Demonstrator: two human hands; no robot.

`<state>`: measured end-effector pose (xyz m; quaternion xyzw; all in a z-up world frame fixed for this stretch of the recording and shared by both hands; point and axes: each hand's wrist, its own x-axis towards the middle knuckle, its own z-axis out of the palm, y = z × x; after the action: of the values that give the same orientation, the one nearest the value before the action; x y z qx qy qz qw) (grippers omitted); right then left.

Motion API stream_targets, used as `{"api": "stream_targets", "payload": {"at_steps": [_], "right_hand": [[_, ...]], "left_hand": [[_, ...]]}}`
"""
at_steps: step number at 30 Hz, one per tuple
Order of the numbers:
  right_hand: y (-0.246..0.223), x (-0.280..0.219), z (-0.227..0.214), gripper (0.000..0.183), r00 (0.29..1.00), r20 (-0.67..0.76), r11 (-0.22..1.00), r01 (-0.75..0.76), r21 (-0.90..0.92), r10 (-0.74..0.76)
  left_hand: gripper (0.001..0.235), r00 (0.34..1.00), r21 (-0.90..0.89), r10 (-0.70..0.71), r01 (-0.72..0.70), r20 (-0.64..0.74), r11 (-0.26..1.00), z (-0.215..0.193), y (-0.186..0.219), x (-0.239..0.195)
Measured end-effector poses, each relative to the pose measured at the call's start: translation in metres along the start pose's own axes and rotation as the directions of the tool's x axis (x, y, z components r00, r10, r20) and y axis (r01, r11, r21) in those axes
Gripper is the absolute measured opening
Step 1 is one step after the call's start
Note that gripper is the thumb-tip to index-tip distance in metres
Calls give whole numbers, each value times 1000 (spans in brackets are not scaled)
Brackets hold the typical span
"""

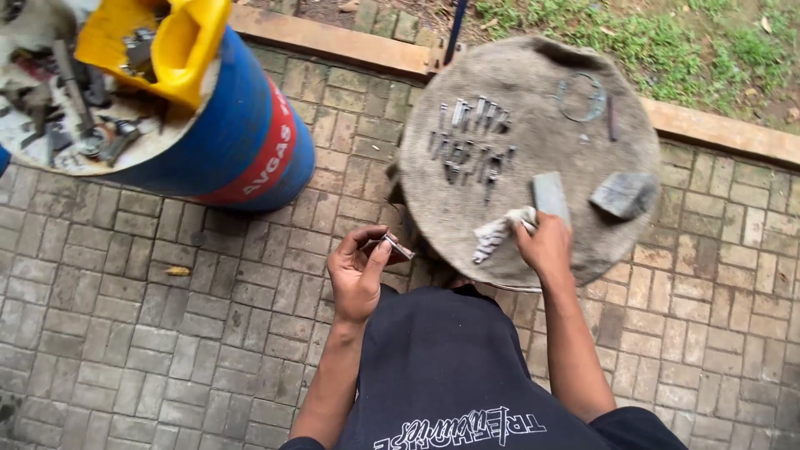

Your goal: The person cleans small metal screws and bolts using a white cloth. They pick up individual fasteners from a white tray, wipe them thoroughly, and place them onto a burlap sack. The person repeats this process for several screws, handling them one by one.

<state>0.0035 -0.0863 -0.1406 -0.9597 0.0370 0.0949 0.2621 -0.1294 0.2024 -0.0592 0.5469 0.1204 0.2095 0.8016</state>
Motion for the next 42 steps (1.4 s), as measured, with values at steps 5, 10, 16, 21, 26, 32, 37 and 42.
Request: {"api": "stream_targets", "payload": {"at_steps": [5,10,16,21,26,32,37,42], "right_hand": [[-73,-28,38,70,990,-138,999,-24,-48,17],[-223,-59,106,53,976,88,919,154,364,-199],[-440,-142,132,19,588,428,639,205,742,-686],[-537,-152,167,2,381,459,563,232,793,-803],[-601,-135,248,8,365,424,520,221,825,-829],[-726,-160,301,17,352,355,425,143,894,-866],[-810,-191,316,21,362,273,367,223,903,-891],[-862,-219,358,16,432,283,362,112,925,-856]], "left_hand": [[27,997,-89,-55,50,-50,995,-93,60,12],[35,993,-60,-3,-4,-119,998,-197,100,24],[20,978,44,64,-57,-199,997,-298,137,48],[18,943,171,235,-198,-236,965,-356,177,81],[25,921,168,282,-243,-269,955,-432,203,124],[22,936,-6,209,-219,-283,976,-528,259,163],[19,941,-112,179,-218,-288,969,-597,291,183],[16,944,2,280,-284,-172,959,-668,318,210]]}}
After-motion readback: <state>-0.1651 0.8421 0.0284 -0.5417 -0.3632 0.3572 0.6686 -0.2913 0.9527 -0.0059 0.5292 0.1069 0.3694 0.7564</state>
